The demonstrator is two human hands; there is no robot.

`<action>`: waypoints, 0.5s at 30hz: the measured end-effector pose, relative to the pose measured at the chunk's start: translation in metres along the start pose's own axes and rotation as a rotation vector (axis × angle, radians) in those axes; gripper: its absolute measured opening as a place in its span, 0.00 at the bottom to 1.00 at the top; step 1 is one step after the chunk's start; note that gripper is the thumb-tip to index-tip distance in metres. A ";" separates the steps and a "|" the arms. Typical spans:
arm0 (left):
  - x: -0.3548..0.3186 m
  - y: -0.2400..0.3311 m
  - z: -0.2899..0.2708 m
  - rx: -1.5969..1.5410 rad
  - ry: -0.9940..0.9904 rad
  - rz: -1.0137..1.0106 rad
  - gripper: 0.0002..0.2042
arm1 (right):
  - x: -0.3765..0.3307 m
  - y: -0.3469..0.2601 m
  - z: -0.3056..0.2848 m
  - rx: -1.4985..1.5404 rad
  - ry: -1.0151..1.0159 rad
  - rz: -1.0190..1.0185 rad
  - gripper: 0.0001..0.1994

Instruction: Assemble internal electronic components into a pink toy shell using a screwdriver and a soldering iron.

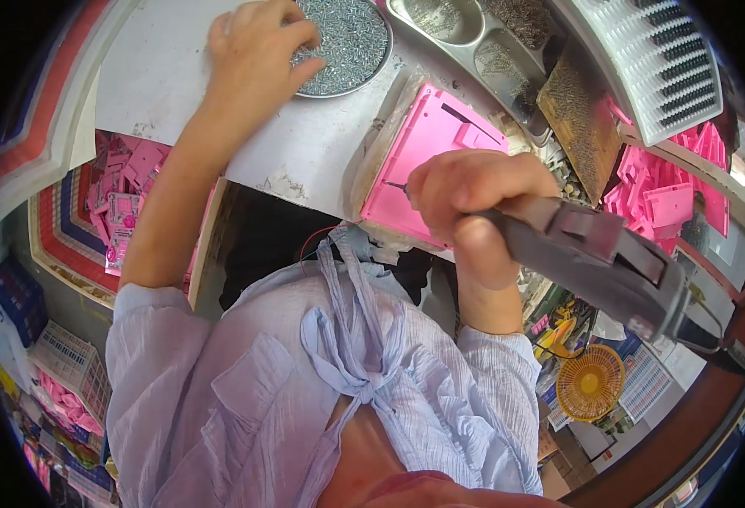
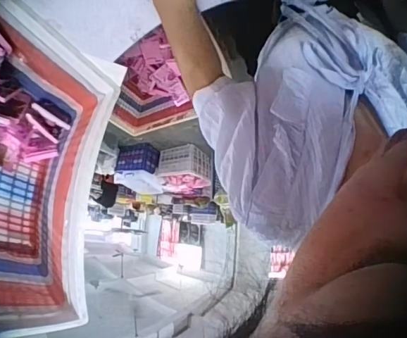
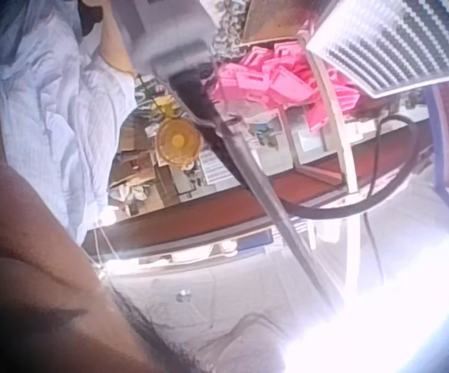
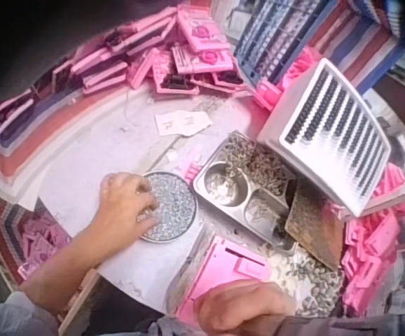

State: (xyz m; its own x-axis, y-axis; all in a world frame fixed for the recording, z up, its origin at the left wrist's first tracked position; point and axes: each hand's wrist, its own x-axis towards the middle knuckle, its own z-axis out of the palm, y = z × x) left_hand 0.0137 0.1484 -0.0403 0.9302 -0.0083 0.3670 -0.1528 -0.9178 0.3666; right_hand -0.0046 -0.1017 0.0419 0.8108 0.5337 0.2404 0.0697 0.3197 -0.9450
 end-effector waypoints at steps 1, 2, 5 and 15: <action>0.001 -0.001 0.002 -0.012 0.014 0.022 0.07 | 0.001 0.003 0.000 -0.062 -0.028 -0.011 0.12; 0.001 0.000 0.003 -0.025 0.028 0.043 0.07 | 0.003 0.006 0.000 -0.125 -0.059 -0.024 0.11; 0.000 -0.004 0.007 -0.051 0.070 0.053 0.05 | 0.005 0.011 0.002 -0.265 -0.159 -0.055 0.09; -0.011 0.014 -0.001 -0.270 -0.096 0.120 0.07 | 0.017 -0.005 -0.008 -0.099 -0.134 -0.069 0.09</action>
State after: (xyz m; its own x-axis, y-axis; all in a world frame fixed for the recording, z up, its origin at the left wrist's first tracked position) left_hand 0.0012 0.1361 -0.0381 0.9254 -0.1592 0.3439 -0.3346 -0.7694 0.5441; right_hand 0.0133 -0.1010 0.0491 0.7178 0.6148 0.3269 0.1848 0.2844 -0.9407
